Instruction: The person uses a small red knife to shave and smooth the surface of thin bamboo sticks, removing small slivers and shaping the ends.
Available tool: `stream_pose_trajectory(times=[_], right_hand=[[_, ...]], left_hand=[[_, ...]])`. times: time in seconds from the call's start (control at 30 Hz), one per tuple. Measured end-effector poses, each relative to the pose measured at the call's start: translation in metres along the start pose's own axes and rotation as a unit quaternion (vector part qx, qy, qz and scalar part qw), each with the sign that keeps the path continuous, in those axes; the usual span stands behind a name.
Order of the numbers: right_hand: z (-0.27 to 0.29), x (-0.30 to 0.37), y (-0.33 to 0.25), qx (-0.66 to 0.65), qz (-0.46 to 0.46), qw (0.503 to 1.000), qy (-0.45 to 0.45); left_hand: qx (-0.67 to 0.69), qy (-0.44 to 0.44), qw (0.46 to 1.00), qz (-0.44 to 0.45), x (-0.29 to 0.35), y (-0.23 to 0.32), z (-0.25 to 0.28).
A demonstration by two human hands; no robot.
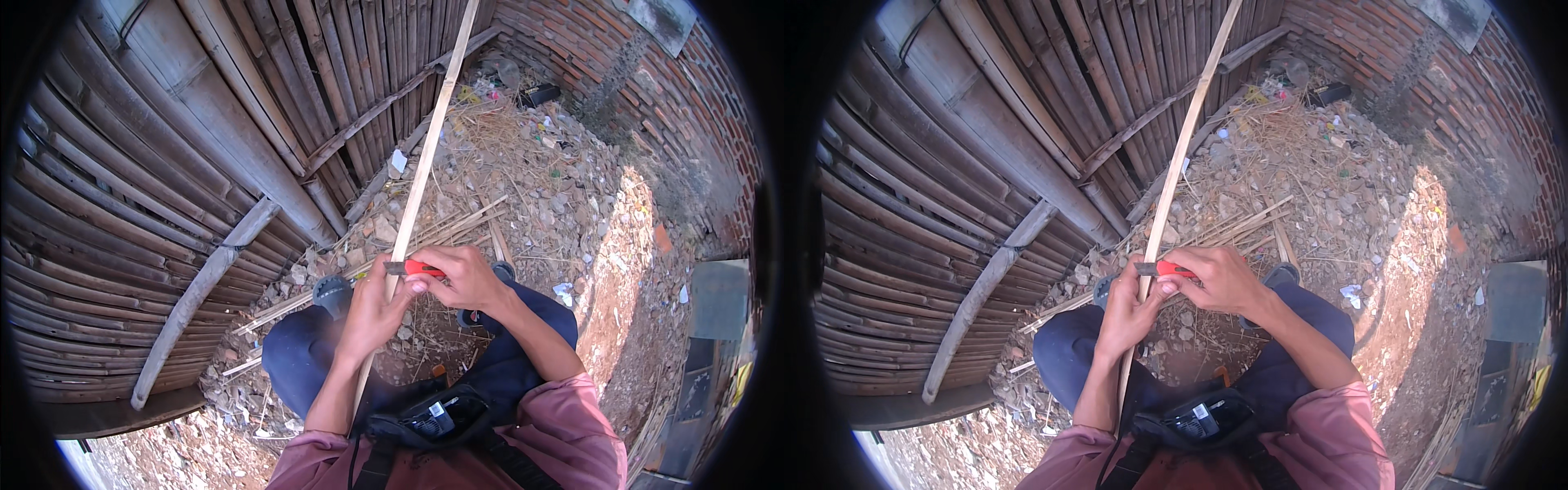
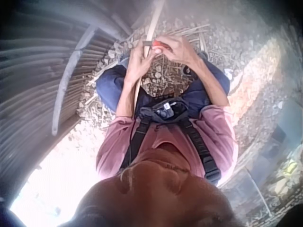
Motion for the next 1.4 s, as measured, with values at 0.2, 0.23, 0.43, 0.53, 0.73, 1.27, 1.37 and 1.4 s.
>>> stream_pose_trajectory(times=[0.2,0.23,0.43,0.53,0.73,1.27,1.37,1.4], right_hand=[[0.0,0.001,0.001,-0.009,-0.01,1.0,0.009],[0.0,0.0,0.001,-0.009,-0.008,1.0,0.011],[-0.002,0.001,0.001,-0.002,-0.014,1.0,0.014],[-0.002,0.0,0.0,0.002,-0.01,1.0,0.018],[-0.003,-0.002,-0.002,0.018,-0.007,1.0,0.023],[-0.008,-0.003,-0.003,0.052,-0.04,0.997,0.033],[-0.006,-0.005,-0.001,0.053,-0.035,0.997,0.033],[-0.006,-0.005,0.0,0.053,-0.031,0.998,0.034]], left_hand=[[-0.014,0.013,1.0,0.006,0.002,0.003,-0.001],[-0.01,0.019,1.0,-0.002,0.002,0.003,-0.002],[-0.042,0.007,0.999,0.024,0.001,0.003,-0.001],[-0.048,0.012,0.999,0.018,0.001,0.002,-0.001],[-0.011,0.018,1.0,-0.002,-0.002,-0.01,-0.005],[-0.041,0.066,0.997,0.031,0.0,-0.004,-0.006],[-0.065,0.066,0.995,0.038,-0.002,-0.003,-0.005],[-0.073,0.066,0.994,0.041,-0.002,-0.002,-0.004]])
Point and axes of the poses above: each hand's wrist, its own x-axis away from the middle knuckle, its own z-axis out of the back of the hand, y = z × x, the point moved 3 cm from there along -x, towards the middle knuckle, and after that the axes turned 15 degrees about z, right-handed, at the moved point
